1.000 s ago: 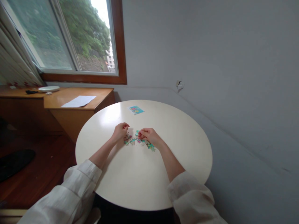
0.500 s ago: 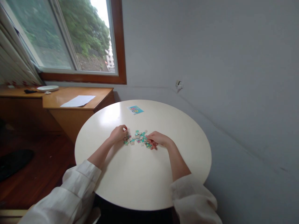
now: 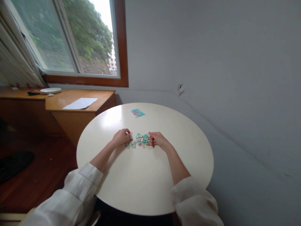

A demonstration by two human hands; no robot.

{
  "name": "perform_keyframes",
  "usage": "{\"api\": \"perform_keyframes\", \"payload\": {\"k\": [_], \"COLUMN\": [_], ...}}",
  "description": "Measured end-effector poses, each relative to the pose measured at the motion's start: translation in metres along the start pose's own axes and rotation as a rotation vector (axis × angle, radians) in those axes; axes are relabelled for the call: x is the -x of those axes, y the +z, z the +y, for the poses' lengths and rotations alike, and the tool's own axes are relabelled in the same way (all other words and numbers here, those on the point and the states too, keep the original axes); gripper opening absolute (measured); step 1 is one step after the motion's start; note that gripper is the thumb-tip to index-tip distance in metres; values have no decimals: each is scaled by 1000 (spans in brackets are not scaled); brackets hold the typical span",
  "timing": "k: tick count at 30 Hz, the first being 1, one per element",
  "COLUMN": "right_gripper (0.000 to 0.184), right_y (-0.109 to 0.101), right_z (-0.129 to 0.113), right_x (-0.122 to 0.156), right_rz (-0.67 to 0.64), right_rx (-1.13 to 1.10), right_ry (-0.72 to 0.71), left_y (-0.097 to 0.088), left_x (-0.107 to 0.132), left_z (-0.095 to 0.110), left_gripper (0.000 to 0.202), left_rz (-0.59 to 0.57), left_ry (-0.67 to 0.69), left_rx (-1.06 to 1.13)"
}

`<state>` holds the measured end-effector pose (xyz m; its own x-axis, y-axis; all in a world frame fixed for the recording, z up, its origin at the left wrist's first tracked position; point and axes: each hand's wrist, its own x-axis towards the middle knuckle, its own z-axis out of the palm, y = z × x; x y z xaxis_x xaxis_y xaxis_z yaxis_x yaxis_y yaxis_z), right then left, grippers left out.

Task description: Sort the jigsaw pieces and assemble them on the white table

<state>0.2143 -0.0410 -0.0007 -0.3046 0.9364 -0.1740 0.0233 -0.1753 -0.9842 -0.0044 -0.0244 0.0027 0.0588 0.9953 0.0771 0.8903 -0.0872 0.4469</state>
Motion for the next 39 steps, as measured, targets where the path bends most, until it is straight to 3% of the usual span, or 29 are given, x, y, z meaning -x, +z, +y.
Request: {"api": "perform_keyframes", "payload": {"k": [33,36,39], "right_gripper": [41,42,43], "right_y": [4,3,0], "right_z": [2,2,1], "right_x": [-2,-4,-8], "right_rz": [38,112,271], "right_rx": [56,26,-73], "right_ry": [3,-61,-168], "left_y": [-1,-1,0], "left_x": [1,1,-1], "left_z": [2,1,1], "left_gripper": [27,27,27], "left_rz": [-33,-39,-47], "left_ry": [8,5,-7], "left_rx": [-21,-29,-42]}}
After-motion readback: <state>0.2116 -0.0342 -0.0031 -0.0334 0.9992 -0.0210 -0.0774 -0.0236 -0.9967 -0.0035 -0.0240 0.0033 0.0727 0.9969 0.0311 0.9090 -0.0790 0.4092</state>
